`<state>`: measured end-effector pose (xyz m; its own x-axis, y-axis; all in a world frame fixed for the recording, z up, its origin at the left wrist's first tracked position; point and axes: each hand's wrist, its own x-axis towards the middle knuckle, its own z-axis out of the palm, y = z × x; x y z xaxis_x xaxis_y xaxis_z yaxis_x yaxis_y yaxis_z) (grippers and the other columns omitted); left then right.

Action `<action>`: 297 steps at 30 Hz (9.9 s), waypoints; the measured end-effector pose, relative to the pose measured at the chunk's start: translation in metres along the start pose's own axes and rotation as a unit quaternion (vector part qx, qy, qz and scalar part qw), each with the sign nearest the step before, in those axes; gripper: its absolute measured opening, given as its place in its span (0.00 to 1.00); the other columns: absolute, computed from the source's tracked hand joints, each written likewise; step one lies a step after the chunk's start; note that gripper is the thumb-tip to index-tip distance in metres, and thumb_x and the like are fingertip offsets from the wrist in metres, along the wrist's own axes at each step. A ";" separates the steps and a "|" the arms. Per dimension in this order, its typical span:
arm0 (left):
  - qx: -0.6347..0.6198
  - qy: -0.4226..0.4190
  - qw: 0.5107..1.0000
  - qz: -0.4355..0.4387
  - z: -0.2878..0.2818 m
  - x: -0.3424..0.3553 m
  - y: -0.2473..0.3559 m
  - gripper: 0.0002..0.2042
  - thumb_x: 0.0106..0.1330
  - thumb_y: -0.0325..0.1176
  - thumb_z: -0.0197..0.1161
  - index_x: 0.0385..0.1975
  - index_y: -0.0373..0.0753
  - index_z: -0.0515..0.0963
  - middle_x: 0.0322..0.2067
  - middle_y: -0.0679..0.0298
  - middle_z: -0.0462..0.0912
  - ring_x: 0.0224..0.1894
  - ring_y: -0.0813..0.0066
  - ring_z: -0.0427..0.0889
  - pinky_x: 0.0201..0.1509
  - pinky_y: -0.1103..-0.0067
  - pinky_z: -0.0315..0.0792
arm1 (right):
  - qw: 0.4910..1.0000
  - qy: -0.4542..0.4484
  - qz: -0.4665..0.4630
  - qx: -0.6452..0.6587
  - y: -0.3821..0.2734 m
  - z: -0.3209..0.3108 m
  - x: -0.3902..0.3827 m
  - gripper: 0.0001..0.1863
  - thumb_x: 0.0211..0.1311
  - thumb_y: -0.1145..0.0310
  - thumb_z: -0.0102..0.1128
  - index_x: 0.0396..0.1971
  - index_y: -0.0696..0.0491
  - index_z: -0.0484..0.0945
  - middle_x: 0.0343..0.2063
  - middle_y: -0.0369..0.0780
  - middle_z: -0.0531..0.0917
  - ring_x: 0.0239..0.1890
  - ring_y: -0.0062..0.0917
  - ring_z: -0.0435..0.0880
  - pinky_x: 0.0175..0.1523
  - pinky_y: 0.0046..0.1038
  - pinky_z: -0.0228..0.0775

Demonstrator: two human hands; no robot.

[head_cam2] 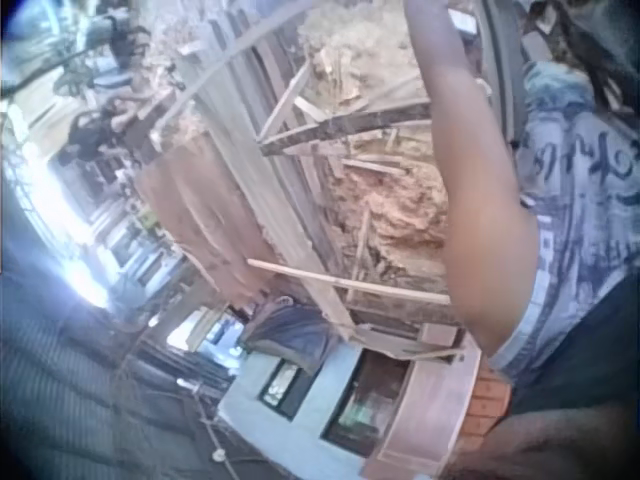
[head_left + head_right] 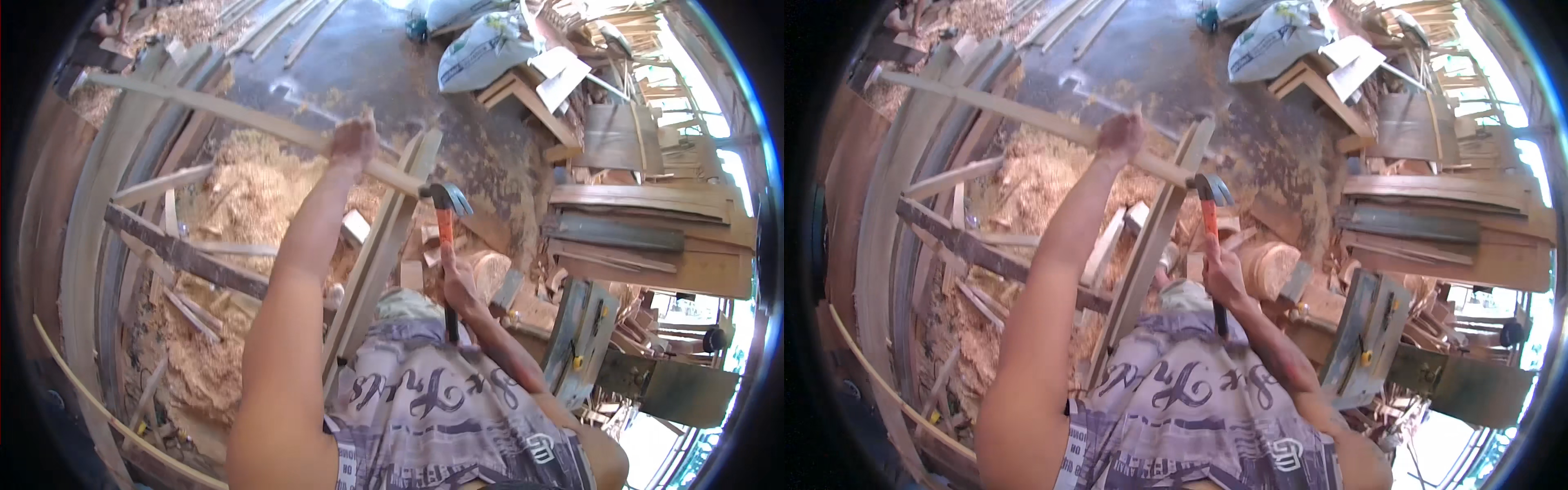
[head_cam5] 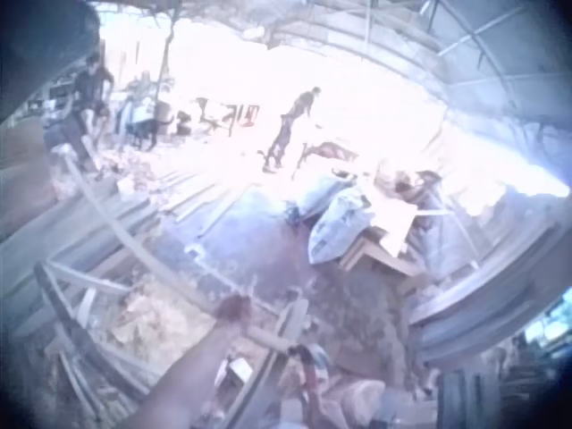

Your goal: The person builds a furniture frame by measuring wooden strips with a tape measure, marking them with a pencil, and hammering nails into the wood.

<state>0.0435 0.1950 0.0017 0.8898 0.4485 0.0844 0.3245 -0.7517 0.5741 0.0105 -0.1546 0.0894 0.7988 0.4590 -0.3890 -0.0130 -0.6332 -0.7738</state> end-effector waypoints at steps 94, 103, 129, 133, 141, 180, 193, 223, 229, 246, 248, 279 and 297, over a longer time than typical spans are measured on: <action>-0.790 0.064 0.188 -0.580 -0.033 -0.508 0.171 0.16 0.74 0.33 0.53 0.21 0.44 0.62 0.16 0.74 0.60 0.15 0.87 0.59 0.12 0.88 0.55 | 0.936 0.265 0.149 -0.178 0.541 -0.421 -0.313 0.24 0.67 0.56 0.54 0.26 0.67 0.79 0.15 0.51 0.77 0.20 0.38 0.76 0.28 0.44 0.64; -0.878 0.111 0.232 -0.403 -0.028 -0.674 0.197 0.12 0.76 0.42 0.54 0.31 0.43 0.71 0.18 0.75 0.62 0.18 0.86 0.60 0.20 0.88 0.56 | 0.992 -0.032 0.060 0.107 0.357 -0.157 -0.230 0.17 0.58 0.63 0.69 0.40 0.61 0.81 0.30 0.38 0.82 0.30 0.20 0.79 0.34 0.27 0.70; -0.562 0.824 0.010 -0.078 0.018 -1.181 0.356 0.23 0.68 0.60 0.51 0.45 0.47 0.76 0.25 0.71 0.76 0.24 0.76 0.72 0.28 0.75 0.68 | 0.144 -0.958 -0.142 -0.203 0.107 0.377 -0.920 0.25 0.43 0.64 0.81 0.40 0.54 0.78 0.28 0.30 0.74 0.33 0.18 0.73 0.38 0.23 0.68; -0.488 0.871 0.012 -0.055 -0.020 -1.252 0.354 0.27 0.68 0.64 0.51 0.46 0.44 0.77 0.27 0.68 0.79 0.20 0.76 0.73 0.18 0.80 0.66 | 0.041 -0.928 -0.245 -0.277 0.120 0.404 -0.989 0.22 0.44 0.58 0.78 0.34 0.53 0.76 0.27 0.34 0.74 0.30 0.24 0.75 0.37 0.30 0.67; -0.458 0.869 0.010 -0.186 -0.066 -1.429 0.296 0.27 0.68 0.63 0.53 0.44 0.42 0.76 0.26 0.67 0.78 0.16 0.77 0.70 0.13 0.81 0.61 | 0.112 -0.906 -0.396 -0.100 0.179 0.495 -1.089 0.31 0.47 0.49 0.76 0.40 0.60 0.78 0.44 0.47 0.75 0.49 0.43 0.74 0.55 0.41 0.64; -0.540 0.794 0.278 -0.027 -0.188 -2.163 0.114 0.34 0.72 0.62 0.49 0.63 0.36 0.64 0.27 0.66 0.65 0.12 0.84 0.53 0.11 0.84 0.48 | 0.807 -0.377 -0.386 -0.241 0.236 0.867 -1.391 0.36 0.46 0.49 0.77 0.46 0.62 0.78 0.48 0.51 0.77 0.52 0.45 0.77 0.55 0.38 0.70; -0.721 0.600 0.343 0.049 -0.377 -2.236 -0.105 0.27 0.69 0.41 0.62 0.63 0.37 0.63 0.39 0.64 0.69 0.17 0.86 0.57 0.17 0.89 0.50 | 0.731 -0.345 -0.495 -0.319 0.285 0.881 -1.370 0.24 0.59 0.50 0.69 0.33 0.60 0.76 0.39 0.48 0.75 0.42 0.42 0.76 0.47 0.41 0.68; -0.831 0.310 0.405 -0.224 -0.697 -2.514 -0.664 0.14 0.68 0.46 0.60 0.39 0.41 0.77 0.24 0.63 0.76 0.14 0.79 0.60 0.16 0.80 0.52 | 0.847 0.003 -0.420 -0.325 0.038 1.201 -1.580 0.20 0.53 0.56 0.74 0.31 0.60 0.82 0.47 0.48 0.76 0.52 0.42 0.73 0.58 0.39 0.65; -0.700 0.129 0.532 -0.458 -0.727 -2.473 -0.673 0.15 0.66 0.44 0.63 0.39 0.37 0.78 0.27 0.61 0.79 0.25 0.68 0.78 0.28 0.77 0.73 | 0.857 0.012 -0.356 -0.373 0.024 1.241 -1.542 0.21 0.53 0.56 0.74 0.30 0.61 0.79 0.47 0.49 0.75 0.52 0.45 0.73 0.58 0.40 0.63; -0.341 -0.260 0.890 -0.156 -0.855 -2.155 -0.853 0.27 0.73 0.55 0.55 0.51 0.33 0.76 0.39 0.55 0.82 0.44 0.64 0.80 0.51 0.72 0.72 | 0.820 0.095 -0.341 -0.450 0.050 1.233 -1.520 0.22 0.53 0.49 0.69 0.31 0.53 0.75 0.36 0.42 0.77 0.45 0.38 0.76 0.54 0.40 0.69; -0.326 -0.291 0.894 -0.101 -0.863 -2.137 -0.864 0.27 0.73 0.56 0.54 0.51 0.33 0.76 0.37 0.55 0.81 0.42 0.65 0.80 0.50 0.72 0.72 | 0.837 0.092 -0.310 -0.441 0.045 1.238 -1.523 0.22 0.54 0.49 0.68 0.30 0.53 0.75 0.36 0.42 0.76 0.44 0.38 0.76 0.54 0.40 0.69; -0.348 -0.434 0.817 -0.151 -1.040 -2.015 -1.116 0.17 0.66 0.38 0.68 0.48 0.37 0.74 0.30 0.67 0.78 0.31 0.82 0.74 0.35 0.82 0.71 | 0.799 0.296 -0.054 -0.521 -0.058 1.496 -1.621 0.29 0.58 0.71 0.56 0.62 0.56 0.64 0.60 0.50 0.68 0.66 0.49 0.64 0.71 0.44 0.55; -0.251 -0.469 0.825 -0.191 -1.005 -1.890 -1.032 0.14 0.62 0.36 0.70 0.42 0.36 0.76 0.30 0.69 0.76 0.31 0.83 0.72 0.36 0.83 0.70 | 0.862 0.440 0.034 -0.249 -0.033 1.525 -1.581 0.22 0.65 0.74 0.58 0.58 0.53 0.68 0.60 0.49 0.70 0.63 0.49 0.69 0.66 0.42 0.64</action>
<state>-2.2955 0.6085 0.0683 0.6870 -0.1424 -0.7125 0.6739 -0.2419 0.6981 -2.1698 0.0909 -0.0325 0.9561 -0.1018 0.2748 0.0068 -0.9298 -0.3680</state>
